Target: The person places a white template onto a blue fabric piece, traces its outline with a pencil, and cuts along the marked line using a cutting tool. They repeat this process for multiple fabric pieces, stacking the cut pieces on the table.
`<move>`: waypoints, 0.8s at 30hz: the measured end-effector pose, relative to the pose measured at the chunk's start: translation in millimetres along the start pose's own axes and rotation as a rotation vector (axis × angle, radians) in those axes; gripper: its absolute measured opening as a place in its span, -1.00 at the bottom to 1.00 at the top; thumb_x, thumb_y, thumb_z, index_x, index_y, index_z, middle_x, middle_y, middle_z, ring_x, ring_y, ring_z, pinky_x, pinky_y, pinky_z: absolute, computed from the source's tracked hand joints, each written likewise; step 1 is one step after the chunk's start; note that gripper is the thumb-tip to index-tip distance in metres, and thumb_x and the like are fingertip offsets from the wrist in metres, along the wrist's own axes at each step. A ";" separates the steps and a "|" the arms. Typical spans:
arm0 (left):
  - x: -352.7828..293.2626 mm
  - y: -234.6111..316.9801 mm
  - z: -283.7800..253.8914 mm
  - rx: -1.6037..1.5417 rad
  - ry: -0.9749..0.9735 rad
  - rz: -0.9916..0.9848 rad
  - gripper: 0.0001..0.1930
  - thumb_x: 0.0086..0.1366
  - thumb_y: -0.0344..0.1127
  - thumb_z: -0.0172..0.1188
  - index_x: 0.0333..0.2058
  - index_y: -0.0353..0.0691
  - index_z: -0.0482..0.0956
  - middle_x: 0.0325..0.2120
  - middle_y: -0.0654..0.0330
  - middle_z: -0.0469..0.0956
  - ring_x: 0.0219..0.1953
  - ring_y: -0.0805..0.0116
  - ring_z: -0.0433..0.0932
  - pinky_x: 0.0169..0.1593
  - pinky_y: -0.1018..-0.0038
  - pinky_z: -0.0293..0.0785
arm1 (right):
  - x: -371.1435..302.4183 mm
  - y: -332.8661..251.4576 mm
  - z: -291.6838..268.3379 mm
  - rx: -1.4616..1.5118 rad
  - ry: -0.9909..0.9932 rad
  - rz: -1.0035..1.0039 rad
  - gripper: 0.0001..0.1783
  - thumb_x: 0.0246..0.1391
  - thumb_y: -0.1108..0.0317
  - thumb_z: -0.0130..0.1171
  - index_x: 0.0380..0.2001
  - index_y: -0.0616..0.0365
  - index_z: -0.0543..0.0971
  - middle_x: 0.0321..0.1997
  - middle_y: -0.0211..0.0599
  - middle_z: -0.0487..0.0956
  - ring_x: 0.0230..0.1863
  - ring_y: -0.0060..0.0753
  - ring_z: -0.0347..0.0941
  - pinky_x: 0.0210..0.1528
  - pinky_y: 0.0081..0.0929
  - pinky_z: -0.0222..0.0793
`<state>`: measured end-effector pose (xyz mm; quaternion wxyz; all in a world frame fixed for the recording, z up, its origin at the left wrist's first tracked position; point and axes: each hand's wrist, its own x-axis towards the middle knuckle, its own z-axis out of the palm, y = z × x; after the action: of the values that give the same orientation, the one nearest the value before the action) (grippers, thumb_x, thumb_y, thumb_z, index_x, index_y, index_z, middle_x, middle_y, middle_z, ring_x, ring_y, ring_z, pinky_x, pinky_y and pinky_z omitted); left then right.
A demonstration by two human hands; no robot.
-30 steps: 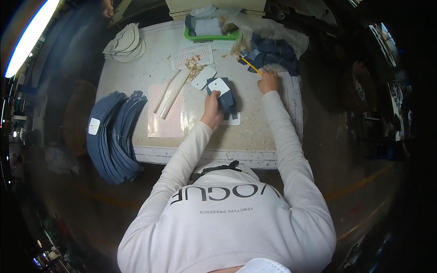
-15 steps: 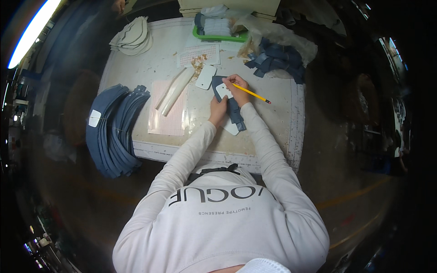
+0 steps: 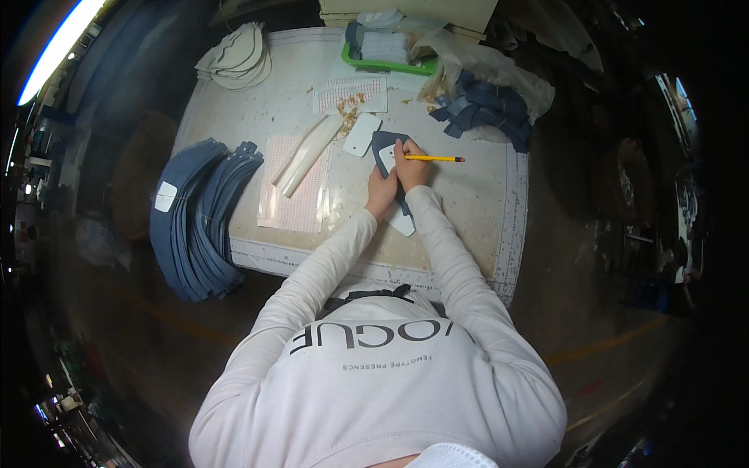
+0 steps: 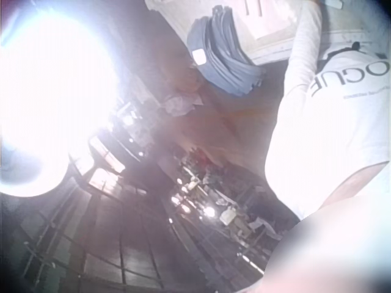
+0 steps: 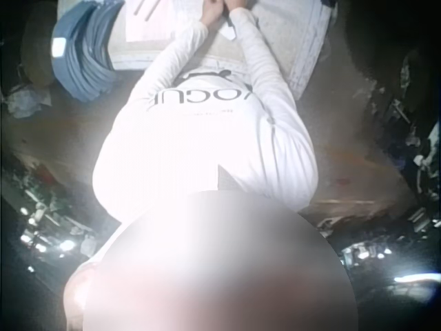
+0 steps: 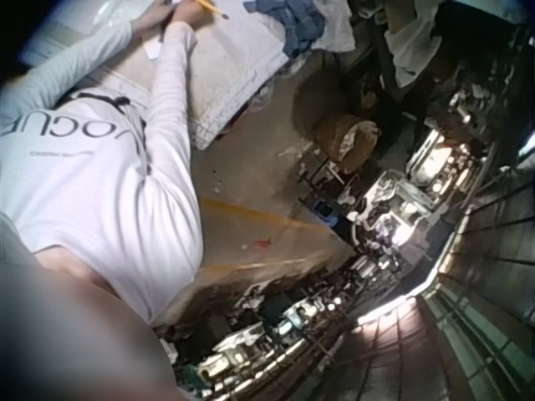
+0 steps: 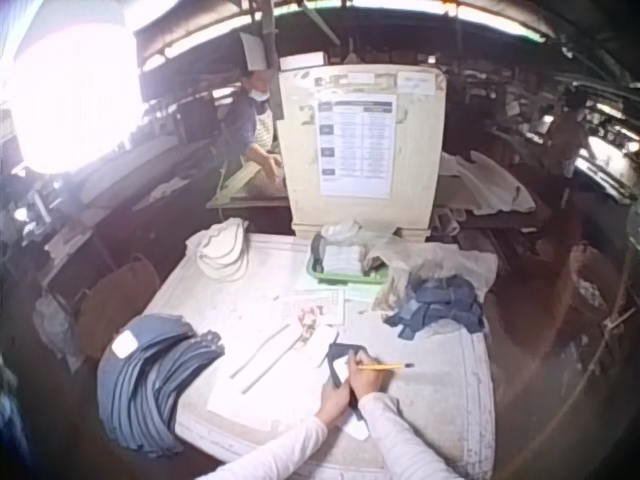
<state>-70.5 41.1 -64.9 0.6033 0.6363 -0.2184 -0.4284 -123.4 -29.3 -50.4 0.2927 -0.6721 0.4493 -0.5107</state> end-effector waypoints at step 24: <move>2.9 -7.8 0.8 0.127 0.060 0.027 -0.59 0.20 -0.27 0.12 -0.03 -0.42 0.41 -0.15 -0.16 0.54 -0.07 0.01 0.53 -0.02 0.30 0.42 | -4.2 -2.5 -10.5 0.091 -0.069 0.052 -0.65 0.01 0.34 0.20 -0.73 0.19 0.34 -0.78 -0.27 0.39 -0.77 -0.38 0.28 -0.66 -0.40 0.18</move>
<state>-71.4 39.7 -73.1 0.5738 0.6827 -0.2355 -0.3864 -133.0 -23.7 -46.9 0.3512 -0.6636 0.4326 -0.4993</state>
